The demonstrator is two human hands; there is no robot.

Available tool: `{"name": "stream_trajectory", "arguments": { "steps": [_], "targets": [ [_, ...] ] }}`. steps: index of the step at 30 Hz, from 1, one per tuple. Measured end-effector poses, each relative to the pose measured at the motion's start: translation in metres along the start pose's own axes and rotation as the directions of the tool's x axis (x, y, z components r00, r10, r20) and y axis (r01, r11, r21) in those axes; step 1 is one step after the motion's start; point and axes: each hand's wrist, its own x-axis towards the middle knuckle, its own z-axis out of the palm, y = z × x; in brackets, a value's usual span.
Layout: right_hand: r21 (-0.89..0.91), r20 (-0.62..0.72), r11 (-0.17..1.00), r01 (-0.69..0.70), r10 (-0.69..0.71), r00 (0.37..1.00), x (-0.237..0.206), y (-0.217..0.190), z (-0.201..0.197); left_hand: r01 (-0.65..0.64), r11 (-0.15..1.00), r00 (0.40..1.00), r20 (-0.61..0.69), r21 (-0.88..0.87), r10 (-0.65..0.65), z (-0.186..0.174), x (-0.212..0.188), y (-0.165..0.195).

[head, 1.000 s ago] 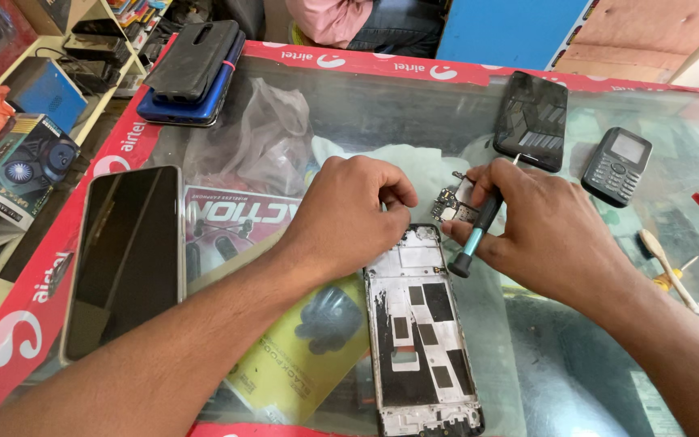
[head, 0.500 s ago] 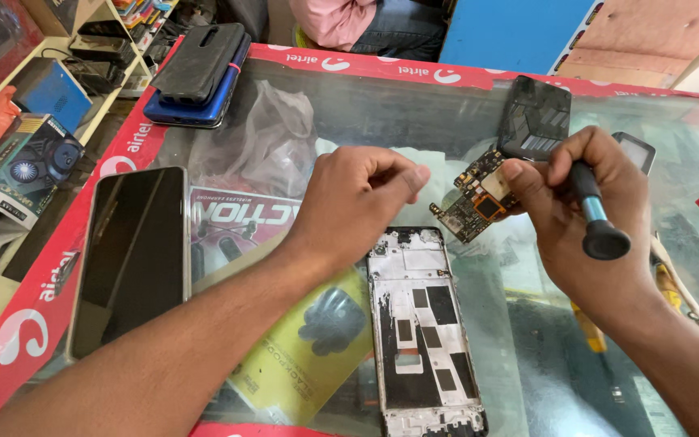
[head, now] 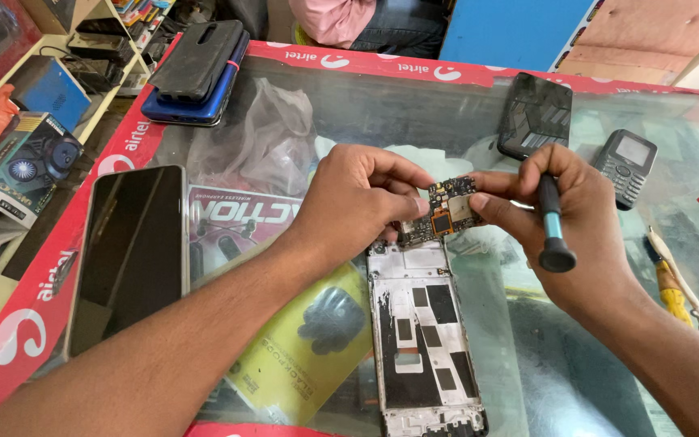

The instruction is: The person uses a small screwdriver to remove screws from a disassembled mobile phone, then carefully detaches and reattaches a small internal component. The person continues to adjust and secure the component within the phone chassis.

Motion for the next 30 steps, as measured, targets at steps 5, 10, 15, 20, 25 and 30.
{"name": "stream_trajectory", "arguments": {
  "steps": [5, 10, 15, 20, 25, 30],
  "targets": [
    [-0.087, 0.067, 0.996, 0.007, -0.001, 0.998, -0.003, -0.007, 0.004, -0.133, 0.950, 0.985, -0.065, 0.283, 0.157, 0.000, -0.003, 0.002],
    [-0.128, 0.126, 0.991, -0.037, 0.053, 0.991, -0.004, -0.008, 0.010, -0.238, 0.887, 0.957, -0.061, 0.396, 0.284, 0.002, -0.008, 0.006],
    [-0.181, 0.170, 0.983, -0.003, 0.034, 0.985, -0.004, -0.006, 0.011, -0.213, 0.803, 0.964, -0.012, 0.557, 0.265, 0.001, -0.014, 0.016],
    [-0.352, 0.185, 0.931, 0.099, -0.034, 0.982, -0.010, -0.010, 0.013, -0.140, 0.750, 0.984, 0.008, 0.646, 0.177, 0.001, -0.016, 0.024],
    [-0.434, 0.162, 0.897, 0.081, -0.011, 0.987, -0.010, -0.019, 0.018, -0.136, 0.721, 0.985, 0.011, 0.679, 0.175, -0.001, -0.014, 0.026],
    [-0.468, 0.185, 0.879, 0.087, 0.002, 0.983, -0.008, -0.022, 0.019, -0.121, 0.735, 0.990, 0.029, 0.667, 0.136, -0.004, -0.010, 0.022]
  ]
}}
